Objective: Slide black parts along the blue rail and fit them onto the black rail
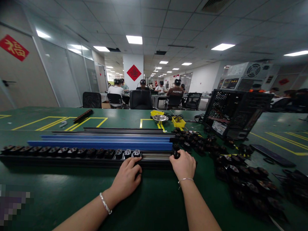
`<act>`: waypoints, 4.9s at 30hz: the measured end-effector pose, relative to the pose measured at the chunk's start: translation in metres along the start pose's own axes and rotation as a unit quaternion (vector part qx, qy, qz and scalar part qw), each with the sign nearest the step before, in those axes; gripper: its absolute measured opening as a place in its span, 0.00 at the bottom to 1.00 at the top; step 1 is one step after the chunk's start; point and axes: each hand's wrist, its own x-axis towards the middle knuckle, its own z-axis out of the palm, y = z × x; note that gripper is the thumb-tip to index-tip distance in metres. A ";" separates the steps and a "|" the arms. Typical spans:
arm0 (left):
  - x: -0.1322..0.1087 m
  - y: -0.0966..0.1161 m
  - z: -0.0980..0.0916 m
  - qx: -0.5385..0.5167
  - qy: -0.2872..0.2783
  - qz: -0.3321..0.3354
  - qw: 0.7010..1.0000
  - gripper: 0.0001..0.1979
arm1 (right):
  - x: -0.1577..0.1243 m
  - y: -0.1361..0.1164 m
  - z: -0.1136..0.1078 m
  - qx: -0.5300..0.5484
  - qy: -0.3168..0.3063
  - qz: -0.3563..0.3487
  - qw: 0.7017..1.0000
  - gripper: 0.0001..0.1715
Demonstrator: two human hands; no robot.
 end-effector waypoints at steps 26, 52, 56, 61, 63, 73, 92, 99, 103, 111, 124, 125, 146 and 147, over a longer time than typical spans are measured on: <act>0.000 0.000 0.001 0.006 -0.004 -0.002 1.000 0.06 | 0.004 0.009 -0.001 -0.010 -0.007 -0.008 1.000 0.12; 0.000 -0.002 0.000 0.007 -0.014 -0.002 1.000 0.06 | 0.004 0.009 -0.003 -0.001 -0.036 0.017 0.999 0.15; 0.000 -0.001 0.001 0.004 -0.009 0.000 1.000 0.06 | 0.004 0.010 -0.005 0.001 -0.034 0.024 0.999 0.16; 0.000 -0.002 0.002 -0.002 -0.005 -0.002 1.000 0.06 | 0.004 0.011 -0.005 -0.005 -0.027 0.006 1.000 0.15; 0.000 -0.002 0.002 -0.001 -0.007 -0.002 1.000 0.06 | 0.004 0.011 -0.004 -0.008 -0.023 0.003 1.000 0.16; 0.000 0.000 0.000 0.006 -0.008 0.000 1.000 0.06 | 0.005 0.016 0.003 0.018 -0.019 0.033 0.999 0.21; 0.000 0.000 0.000 -0.001 -0.004 0.001 1.000 0.07 | 0.007 0.018 -0.001 0.021 -0.033 0.030 0.999 0.20; -0.001 -0.001 0.001 0.004 -0.006 0.000 1.000 0.07 | 0.010 0.022 0.002 0.021 -0.028 0.022 0.999 0.20; 0.000 0.000 0.000 0.005 -0.006 -0.005 1.000 0.07 | 0.011 0.024 0.002 0.035 -0.029 0.025 0.999 0.20; 0.000 0.000 0.000 -0.001 -0.014 -0.005 1.000 0.06 | 0.008 0.022 -0.001 0.052 -0.036 0.057 0.996 0.22; 0.000 0.000 0.000 -0.004 -0.006 -0.004 1.000 0.07 | 0.011 0.029 0.007 0.024 -0.032 0.057 0.998 0.26; 0.000 0.000 -0.001 -0.003 -0.006 -0.004 1.000 0.07 | 0.011 0.030 0.007 0.024 -0.033 0.055 0.998 0.26; 0.000 0.000 -0.002 -0.003 -0.014 -0.011 1.000 0.06 | 0.016 0.036 0.006 0.032 -0.036 0.043 0.998 0.24; 0.000 0.001 -0.002 -0.003 -0.015 -0.011 1.000 0.06 | 0.016 0.035 0.005 0.033 -0.036 0.043 0.998 0.24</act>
